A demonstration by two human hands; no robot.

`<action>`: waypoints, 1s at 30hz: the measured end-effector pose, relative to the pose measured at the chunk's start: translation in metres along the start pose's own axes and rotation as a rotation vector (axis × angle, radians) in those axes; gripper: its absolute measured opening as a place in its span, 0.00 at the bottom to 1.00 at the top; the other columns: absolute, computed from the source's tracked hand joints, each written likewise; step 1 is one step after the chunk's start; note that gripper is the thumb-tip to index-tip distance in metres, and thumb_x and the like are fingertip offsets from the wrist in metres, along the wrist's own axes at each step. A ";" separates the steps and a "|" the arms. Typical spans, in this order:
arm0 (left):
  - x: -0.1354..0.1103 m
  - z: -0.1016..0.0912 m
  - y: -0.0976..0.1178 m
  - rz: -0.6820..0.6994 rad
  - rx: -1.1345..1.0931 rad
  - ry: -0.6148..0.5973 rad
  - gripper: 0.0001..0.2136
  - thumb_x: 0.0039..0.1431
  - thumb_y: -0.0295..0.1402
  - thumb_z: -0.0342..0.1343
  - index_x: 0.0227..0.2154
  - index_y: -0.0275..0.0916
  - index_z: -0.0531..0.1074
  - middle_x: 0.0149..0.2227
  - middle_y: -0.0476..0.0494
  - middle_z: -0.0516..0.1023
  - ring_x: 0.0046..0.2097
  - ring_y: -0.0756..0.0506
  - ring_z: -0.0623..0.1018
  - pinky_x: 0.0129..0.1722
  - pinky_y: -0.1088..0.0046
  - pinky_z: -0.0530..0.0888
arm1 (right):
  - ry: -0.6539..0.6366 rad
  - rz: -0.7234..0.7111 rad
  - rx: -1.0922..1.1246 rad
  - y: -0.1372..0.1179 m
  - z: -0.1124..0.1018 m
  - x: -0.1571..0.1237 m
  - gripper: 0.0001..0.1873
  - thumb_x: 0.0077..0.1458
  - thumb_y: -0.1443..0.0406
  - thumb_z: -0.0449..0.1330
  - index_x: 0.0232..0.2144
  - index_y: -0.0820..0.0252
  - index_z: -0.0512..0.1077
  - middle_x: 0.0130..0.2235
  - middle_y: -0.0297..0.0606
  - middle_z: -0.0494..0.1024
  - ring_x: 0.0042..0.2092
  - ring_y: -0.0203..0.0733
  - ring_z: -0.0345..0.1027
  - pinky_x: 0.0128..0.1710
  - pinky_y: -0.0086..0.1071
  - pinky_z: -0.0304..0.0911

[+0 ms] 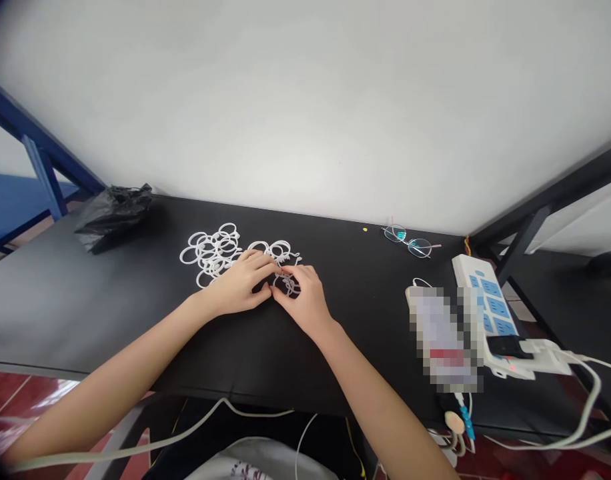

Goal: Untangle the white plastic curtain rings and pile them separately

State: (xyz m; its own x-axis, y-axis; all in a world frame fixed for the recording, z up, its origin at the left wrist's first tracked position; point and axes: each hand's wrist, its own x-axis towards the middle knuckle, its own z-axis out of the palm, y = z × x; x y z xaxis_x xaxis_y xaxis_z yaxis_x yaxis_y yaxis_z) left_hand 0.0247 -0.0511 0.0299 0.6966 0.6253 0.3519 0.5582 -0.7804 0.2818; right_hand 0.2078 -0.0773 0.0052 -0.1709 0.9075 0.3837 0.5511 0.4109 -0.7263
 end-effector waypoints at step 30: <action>0.003 -0.004 0.003 -0.267 -0.574 0.206 0.06 0.53 0.21 0.46 0.27 0.39 0.64 0.38 0.44 0.75 0.43 0.44 0.73 0.44 0.65 0.69 | 0.110 -0.002 0.053 0.003 -0.015 0.006 0.06 0.52 0.70 0.61 0.32 0.56 0.75 0.36 0.37 0.80 0.41 0.46 0.73 0.44 0.42 0.69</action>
State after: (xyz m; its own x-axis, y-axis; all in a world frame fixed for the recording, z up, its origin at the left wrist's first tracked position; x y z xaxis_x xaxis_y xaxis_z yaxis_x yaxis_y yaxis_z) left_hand 0.0263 -0.0513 0.0357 0.4356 0.8286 0.3516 0.3308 -0.5106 0.7936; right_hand 0.2206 -0.0722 0.0139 -0.0799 0.8930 0.4429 0.5064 0.4191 -0.7536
